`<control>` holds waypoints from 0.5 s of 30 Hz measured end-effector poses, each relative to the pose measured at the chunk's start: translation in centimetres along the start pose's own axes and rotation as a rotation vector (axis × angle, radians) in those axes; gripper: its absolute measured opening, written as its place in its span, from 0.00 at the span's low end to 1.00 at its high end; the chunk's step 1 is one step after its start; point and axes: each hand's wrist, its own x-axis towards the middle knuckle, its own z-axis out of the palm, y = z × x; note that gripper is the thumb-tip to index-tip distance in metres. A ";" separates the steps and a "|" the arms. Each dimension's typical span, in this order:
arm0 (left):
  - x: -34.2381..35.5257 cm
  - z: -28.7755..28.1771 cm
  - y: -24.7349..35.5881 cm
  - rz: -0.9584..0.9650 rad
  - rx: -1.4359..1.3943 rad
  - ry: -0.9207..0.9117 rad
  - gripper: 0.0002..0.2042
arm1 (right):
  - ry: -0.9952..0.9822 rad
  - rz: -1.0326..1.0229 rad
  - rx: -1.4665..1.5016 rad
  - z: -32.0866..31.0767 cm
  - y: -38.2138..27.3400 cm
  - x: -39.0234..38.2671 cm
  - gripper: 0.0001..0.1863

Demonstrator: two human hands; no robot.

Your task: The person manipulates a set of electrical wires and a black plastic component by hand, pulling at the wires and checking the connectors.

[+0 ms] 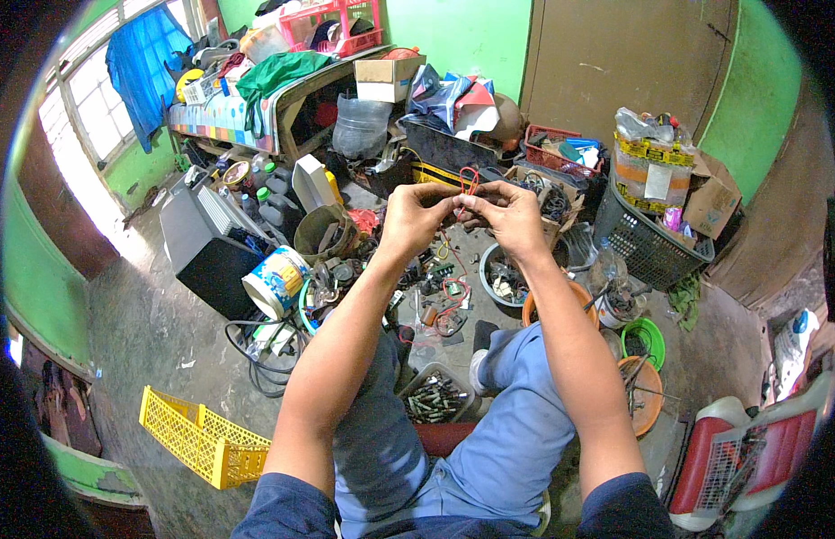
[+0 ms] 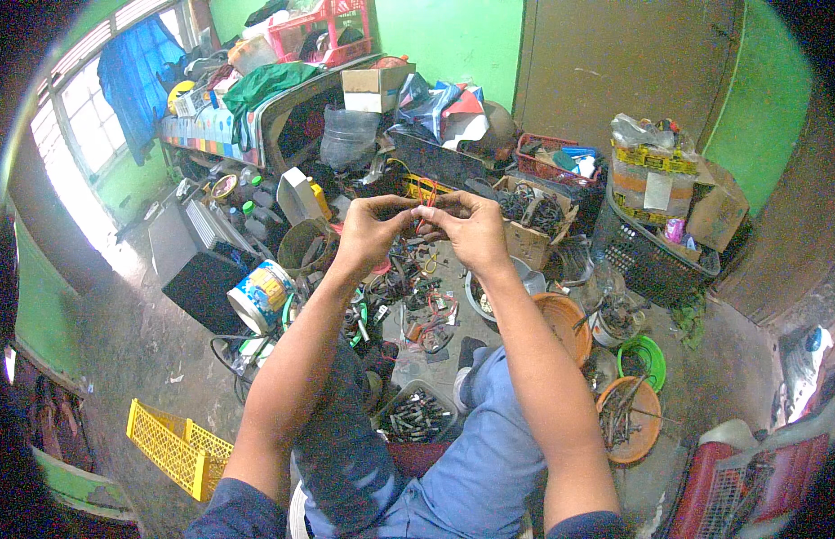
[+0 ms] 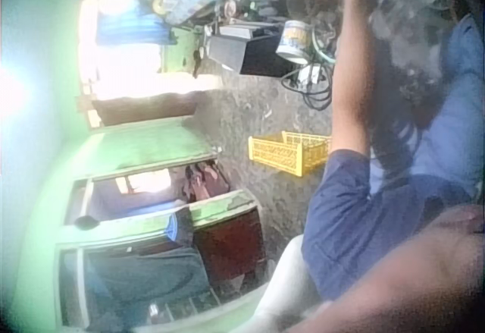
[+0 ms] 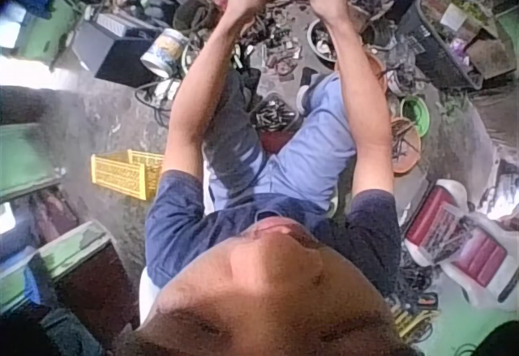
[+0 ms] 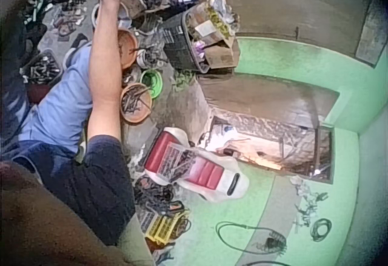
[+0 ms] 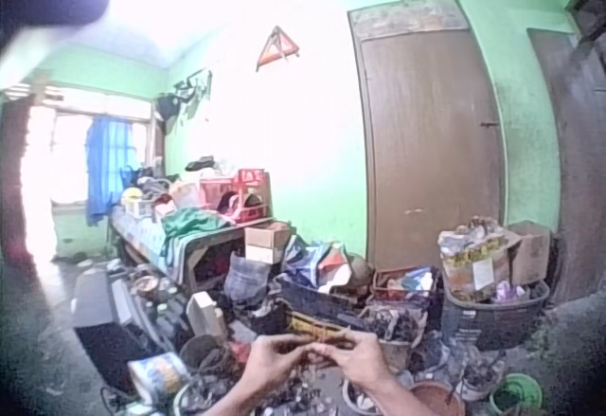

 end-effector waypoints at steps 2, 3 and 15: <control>0.1 0.1 -0.4 0.065 0.029 -0.016 0.10 | 0.004 0.024 0.039 -0.4 0.4 0.2 0.09; 0.2 0.0 -0.6 0.098 0.036 -0.024 0.11 | 0.017 0.032 0.048 -0.3 0.3 0.2 0.08; -0.6 0.5 0.9 0.094 0.077 -0.025 0.14 | 0.110 0.007 -0.131 -1.0 0.5 0.3 0.07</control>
